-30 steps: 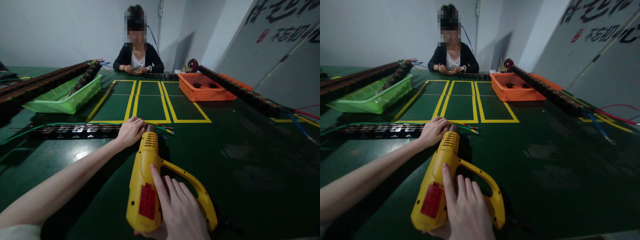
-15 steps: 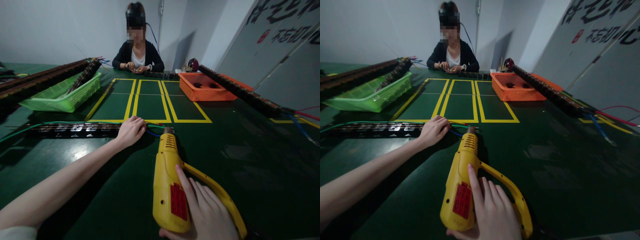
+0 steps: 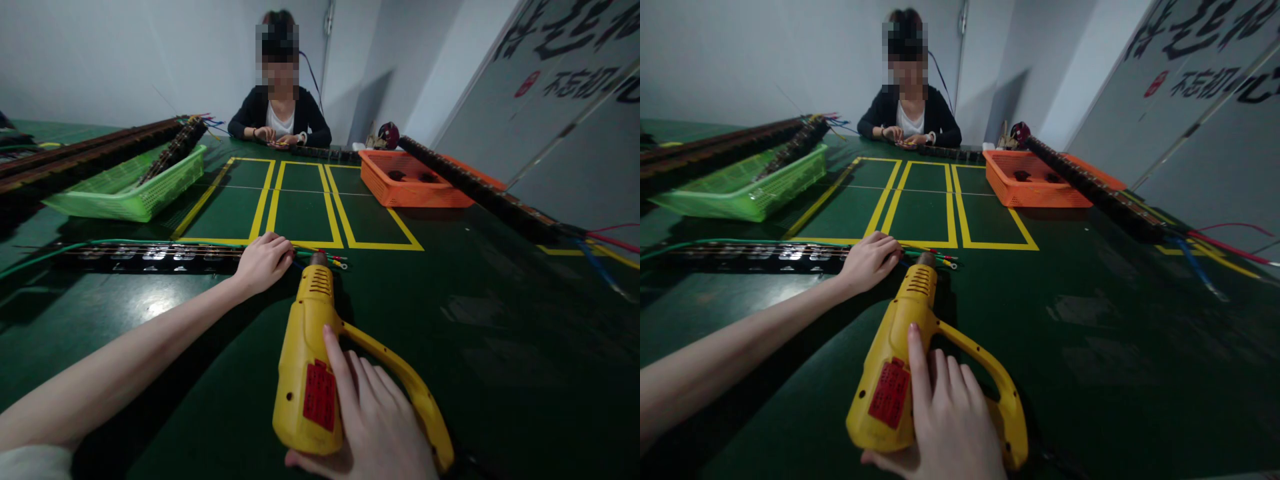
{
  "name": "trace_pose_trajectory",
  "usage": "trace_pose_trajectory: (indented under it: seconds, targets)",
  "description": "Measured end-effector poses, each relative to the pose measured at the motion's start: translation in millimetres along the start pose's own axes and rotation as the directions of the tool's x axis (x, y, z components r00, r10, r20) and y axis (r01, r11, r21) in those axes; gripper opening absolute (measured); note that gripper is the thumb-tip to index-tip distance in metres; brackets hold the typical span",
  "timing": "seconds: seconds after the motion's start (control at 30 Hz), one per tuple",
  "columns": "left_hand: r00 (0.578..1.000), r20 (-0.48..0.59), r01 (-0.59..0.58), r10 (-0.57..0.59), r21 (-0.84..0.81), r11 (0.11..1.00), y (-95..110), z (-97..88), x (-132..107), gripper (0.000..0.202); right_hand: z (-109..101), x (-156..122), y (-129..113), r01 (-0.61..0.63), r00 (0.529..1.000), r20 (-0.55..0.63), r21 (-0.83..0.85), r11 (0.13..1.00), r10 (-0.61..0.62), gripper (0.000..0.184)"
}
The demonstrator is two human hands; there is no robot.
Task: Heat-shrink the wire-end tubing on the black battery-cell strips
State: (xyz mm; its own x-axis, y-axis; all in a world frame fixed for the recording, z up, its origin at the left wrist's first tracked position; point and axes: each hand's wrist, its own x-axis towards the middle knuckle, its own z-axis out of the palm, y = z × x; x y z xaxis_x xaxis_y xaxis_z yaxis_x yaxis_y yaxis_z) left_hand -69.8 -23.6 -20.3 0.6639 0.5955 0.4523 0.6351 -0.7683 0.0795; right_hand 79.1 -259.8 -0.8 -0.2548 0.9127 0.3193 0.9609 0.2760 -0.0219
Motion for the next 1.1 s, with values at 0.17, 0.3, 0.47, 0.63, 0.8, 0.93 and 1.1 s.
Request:
trace_pose_trajectory:
  seconds: [0.17,0.3,0.47,0.63,0.8,0.93,1.1]
  targets:
    - [1.000,0.000,0.005,-0.005,0.019,1.000,-1,1.1,1,0.026,5,11,-15,0.005,0.999,-0.042,0.031,0.999,-0.004,0.114]
    - [1.000,0.004,-0.015,0.015,0.018,1.000,-3,1.2,1,0.025,5,10,-17,0.010,0.999,-0.052,0.050,0.999,-0.008,0.107]
    - [0.999,0.001,-0.045,0.045,0.026,0.999,-4,0.7,1,0.026,1,7,-8,-0.009,1.000,-0.029,0.067,0.998,0.011,0.108]
    - [0.997,-0.014,-0.070,0.070,0.008,0.998,-4,-0.8,1,0.026,-3,-4,8,-0.042,0.999,-0.026,-0.003,0.999,0.042,0.118]
    - [0.997,-0.006,-0.072,0.072,-0.028,0.997,-5,-0.4,0,0.026,-5,-18,23,-0.080,0.996,-0.044,-0.067,0.995,0.077,0.120]
    - [0.995,-0.033,-0.094,0.093,-0.030,0.995,-7,1.3,-1,0.030,-7,-23,29,-0.137,0.990,-0.028,-0.064,0.989,0.135,0.118]
    - [0.987,-0.039,-0.158,0.155,-0.063,0.985,-9,-2.3,-2,0.033,-5,-27,31,-0.195,0.981,0.015,-0.037,0.980,0.196,0.119]
